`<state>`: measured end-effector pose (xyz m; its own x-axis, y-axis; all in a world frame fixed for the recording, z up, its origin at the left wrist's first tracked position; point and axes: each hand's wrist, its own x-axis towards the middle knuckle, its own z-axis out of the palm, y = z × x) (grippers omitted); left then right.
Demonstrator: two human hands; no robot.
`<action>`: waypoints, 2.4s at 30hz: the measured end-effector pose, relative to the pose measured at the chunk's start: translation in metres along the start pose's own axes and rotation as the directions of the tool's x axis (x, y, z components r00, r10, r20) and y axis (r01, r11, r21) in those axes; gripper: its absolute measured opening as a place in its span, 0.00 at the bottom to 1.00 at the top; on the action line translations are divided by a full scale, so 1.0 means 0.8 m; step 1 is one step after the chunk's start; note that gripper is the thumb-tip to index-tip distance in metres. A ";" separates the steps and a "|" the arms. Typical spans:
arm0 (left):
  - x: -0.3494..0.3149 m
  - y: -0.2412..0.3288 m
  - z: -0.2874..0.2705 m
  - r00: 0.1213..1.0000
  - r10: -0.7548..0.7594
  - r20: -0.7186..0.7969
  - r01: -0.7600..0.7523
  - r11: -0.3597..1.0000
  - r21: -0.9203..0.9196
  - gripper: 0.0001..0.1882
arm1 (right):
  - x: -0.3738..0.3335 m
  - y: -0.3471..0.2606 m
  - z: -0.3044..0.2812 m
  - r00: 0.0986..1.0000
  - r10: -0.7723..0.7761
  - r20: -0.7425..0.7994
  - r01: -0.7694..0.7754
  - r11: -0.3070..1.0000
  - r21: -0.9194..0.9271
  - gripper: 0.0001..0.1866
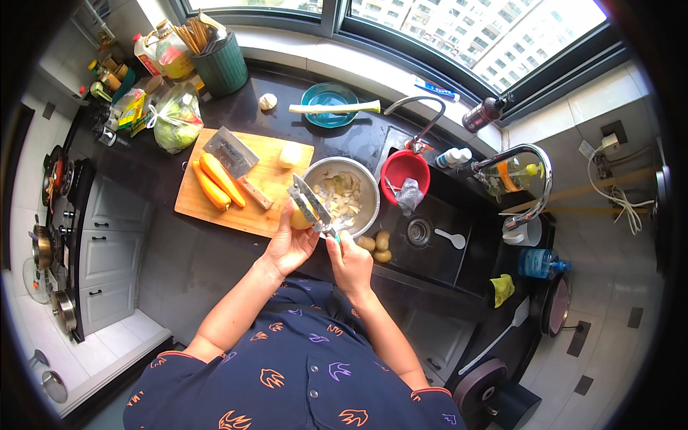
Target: The person peels two potatoes using a vegetable peeler over a metal bowl. The person holds the potato in the left hand and uses the peeler in the right hand to remove the skin, letting the peels fall into the bowl. The peeled potatoes are placed on a wooden cutting board.
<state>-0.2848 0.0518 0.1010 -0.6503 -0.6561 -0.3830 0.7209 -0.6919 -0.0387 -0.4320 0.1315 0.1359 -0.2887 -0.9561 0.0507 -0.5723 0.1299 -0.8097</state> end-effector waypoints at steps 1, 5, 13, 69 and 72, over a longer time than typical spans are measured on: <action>-0.002 -0.002 0.001 1.000 -0.002 0.026 0.001 0.999 0.054 0.30 | 0.000 -0.001 -0.001 1.000 -0.008 0.000 0.008 1.000 -0.013 0.18; -0.004 -0.002 0.008 1.000 -0.003 -0.008 0.004 0.995 0.101 0.31 | 0.000 -0.002 -0.003 0.998 -0.057 0.000 0.057 0.995 -0.078 0.18; -0.007 -0.002 0.015 0.993 0.074 0.093 -0.090 0.979 0.180 0.31 | 0.021 0.046 0.007 0.943 0.321 0.081 -0.299 0.931 -0.209 0.22; -0.017 0.004 0.010 0.986 0.161 0.041 -0.164 0.907 0.387 0.38 | 0.024 0.070 -0.011 0.969 0.240 0.052 -0.198 0.890 -0.412 0.25; -0.017 -0.001 0.020 0.981 0.192 -0.011 -0.174 0.914 0.367 0.37 | 0.014 0.078 -0.018 0.954 0.300 -0.011 -0.289 0.907 -0.306 0.26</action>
<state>-0.2803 0.0565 0.1211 -0.4976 -0.7732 -0.3933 0.6840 -0.6285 0.3703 -0.4823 0.1326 0.0945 -0.4552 -0.8702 -0.1884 -0.6709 0.4743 -0.5700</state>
